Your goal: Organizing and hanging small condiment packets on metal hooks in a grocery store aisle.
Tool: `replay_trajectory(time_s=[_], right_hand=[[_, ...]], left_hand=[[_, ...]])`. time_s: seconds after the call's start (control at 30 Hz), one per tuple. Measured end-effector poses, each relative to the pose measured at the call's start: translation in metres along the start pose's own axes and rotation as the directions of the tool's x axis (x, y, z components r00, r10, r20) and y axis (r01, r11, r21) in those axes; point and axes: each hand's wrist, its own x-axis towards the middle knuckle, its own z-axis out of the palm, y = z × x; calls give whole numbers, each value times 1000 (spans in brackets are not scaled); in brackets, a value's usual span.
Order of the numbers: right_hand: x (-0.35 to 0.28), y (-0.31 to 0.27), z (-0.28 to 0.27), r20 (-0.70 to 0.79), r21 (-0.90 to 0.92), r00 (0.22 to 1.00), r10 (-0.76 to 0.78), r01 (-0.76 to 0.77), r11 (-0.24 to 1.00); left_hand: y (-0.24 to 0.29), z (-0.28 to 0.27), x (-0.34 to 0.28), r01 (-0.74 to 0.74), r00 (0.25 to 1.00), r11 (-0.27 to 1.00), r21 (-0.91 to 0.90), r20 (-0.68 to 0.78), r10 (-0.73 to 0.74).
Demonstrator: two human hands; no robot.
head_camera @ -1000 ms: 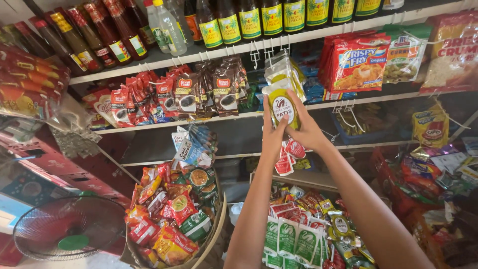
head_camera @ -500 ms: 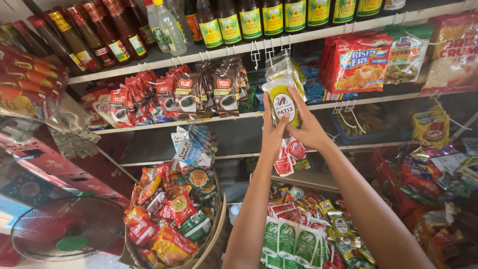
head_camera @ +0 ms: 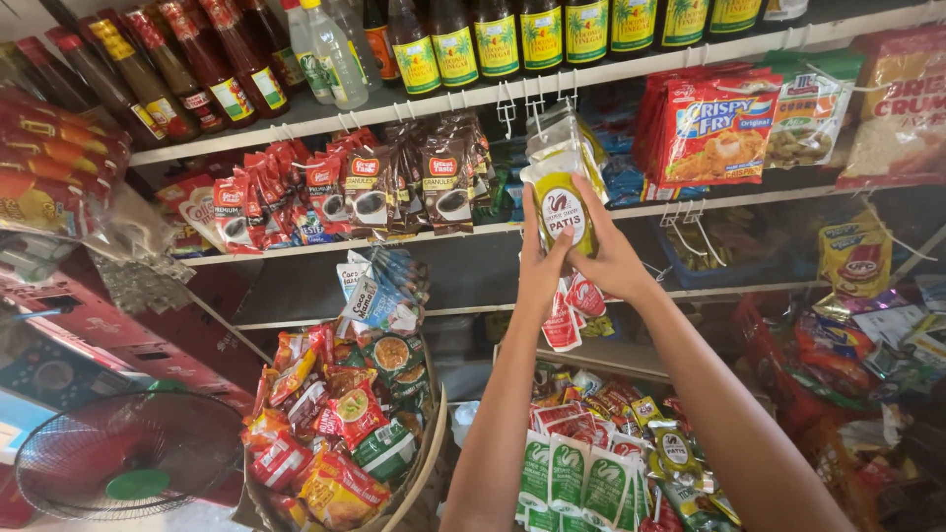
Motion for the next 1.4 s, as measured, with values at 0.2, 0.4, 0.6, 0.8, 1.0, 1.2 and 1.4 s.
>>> replay_trajectory(time_s=[0.2, 0.4, 0.6, 0.8, 1.0, 1.2, 1.4], right_hand=[[-3, 10, 2, -28, -31, 999, -30, 29, 999], [-3, 11, 2, -25, -47, 999, -43, 42, 998], [-2, 10, 1, -15, 2, 999, -30, 30, 1000], [6, 10, -3, -5, 20, 1000, -17, 17, 1000], [17, 9, -10, 49, -9, 999, -3, 3, 1000], [26, 3, -14, 55, 9, 994, 99, -100, 995], [40, 32, -18, 78, 38, 996, 40, -43, 998]], left_hand=[[-10, -5, 1, -17, 1000, 1000, -22, 19, 17], [-11, -6, 2, -17, 999, 999, -47, 36, 19], [-7, -3, 1, 10, 1000, 1000, -8, 14, -10], [-21, -9, 13, -145, 984, 908, 393, -41, 174], [11, 10, 30, -283, 902, 357, 890, 121, 414], [4, 7, 52, -187, 960, 309, 933, 107, 258], [-18, -1, 74, -103, 986, 307, 946, 56, 158]])
